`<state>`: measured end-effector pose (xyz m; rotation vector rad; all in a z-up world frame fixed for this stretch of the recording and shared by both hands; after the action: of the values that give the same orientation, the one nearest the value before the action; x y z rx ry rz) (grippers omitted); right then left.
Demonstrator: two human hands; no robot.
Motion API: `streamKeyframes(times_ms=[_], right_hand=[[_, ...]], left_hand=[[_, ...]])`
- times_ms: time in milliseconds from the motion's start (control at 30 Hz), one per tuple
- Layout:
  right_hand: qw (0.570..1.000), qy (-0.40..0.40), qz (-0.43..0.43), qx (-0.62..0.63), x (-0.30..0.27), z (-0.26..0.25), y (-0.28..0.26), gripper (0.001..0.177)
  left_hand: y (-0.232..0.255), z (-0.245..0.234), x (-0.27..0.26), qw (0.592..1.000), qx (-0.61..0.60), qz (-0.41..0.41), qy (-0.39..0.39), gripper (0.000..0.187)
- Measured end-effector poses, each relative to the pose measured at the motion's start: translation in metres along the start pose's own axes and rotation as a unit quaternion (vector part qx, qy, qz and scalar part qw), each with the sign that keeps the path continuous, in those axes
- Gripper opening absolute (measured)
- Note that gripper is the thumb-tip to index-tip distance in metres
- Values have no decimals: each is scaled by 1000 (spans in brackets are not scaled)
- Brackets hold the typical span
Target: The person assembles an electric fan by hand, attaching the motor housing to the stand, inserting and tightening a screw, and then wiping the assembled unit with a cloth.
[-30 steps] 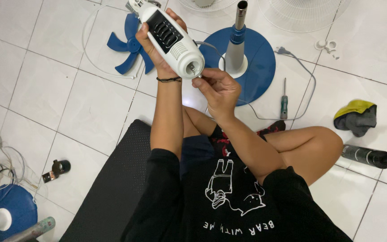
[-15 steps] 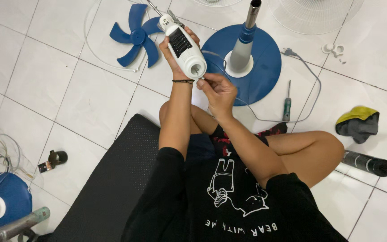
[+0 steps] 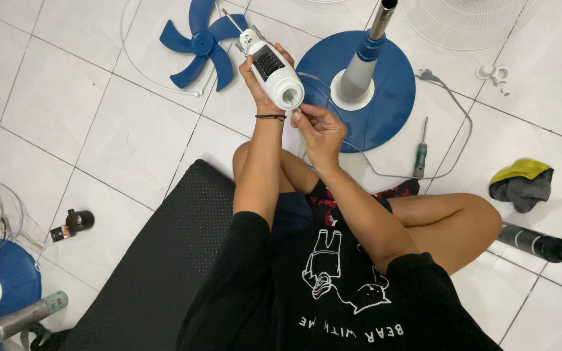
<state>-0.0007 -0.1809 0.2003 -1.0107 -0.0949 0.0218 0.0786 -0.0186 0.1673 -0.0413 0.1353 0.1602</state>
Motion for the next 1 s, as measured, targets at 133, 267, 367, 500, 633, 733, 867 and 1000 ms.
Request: streamKeyframes(times_ms=[133, 267, 367, 500, 633, 733, 867, 1000], right_hand=[[1000, 0, 25, 3, 0, 1, 2, 19], [999, 5, 39, 23, 0, 1, 5, 20], [997, 0, 58, 51, -1, 0, 9, 21], [991, -16, 84, 99, -3, -1, 14, 23], [986, -32, 114, 115, -5, -3, 18, 24], [983, -37, 134, 118, -5, -4, 22, 23], [981, -41, 141, 126, -4, -10, 24, 21], [981, -40, 139, 127, -2, -16, 24, 19]], left_hand=[[2, 1, 0, 999, 28, 18, -1, 62], [-1, 2, -1, 999, 22, 22, -11, 60], [-4, 1, -3, 999, 32, 18, -16, 61], [-7, -2, -3, 1000, -14, -21, -5, 61], [-7, -13, 1, 999, -38, -17, 14, 58], [-5, -22, 6, 1000, -26, -13, -4, 60], [-4, -29, 11, 999, 13, 31, 0, 62], [-10, -34, 10, 999, 37, 37, -14, 71]])
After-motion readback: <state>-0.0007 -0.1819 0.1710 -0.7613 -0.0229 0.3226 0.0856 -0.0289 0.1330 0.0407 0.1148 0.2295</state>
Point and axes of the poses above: each hand's wrist, its own x-axis towards the middle knuckle, its own z-axis out of the palm, y = z × x, the point moved 2 cm from there along x, towards the middle knuckle, and after that the axes turned 8 degrees about y, right-handed, at the moved point
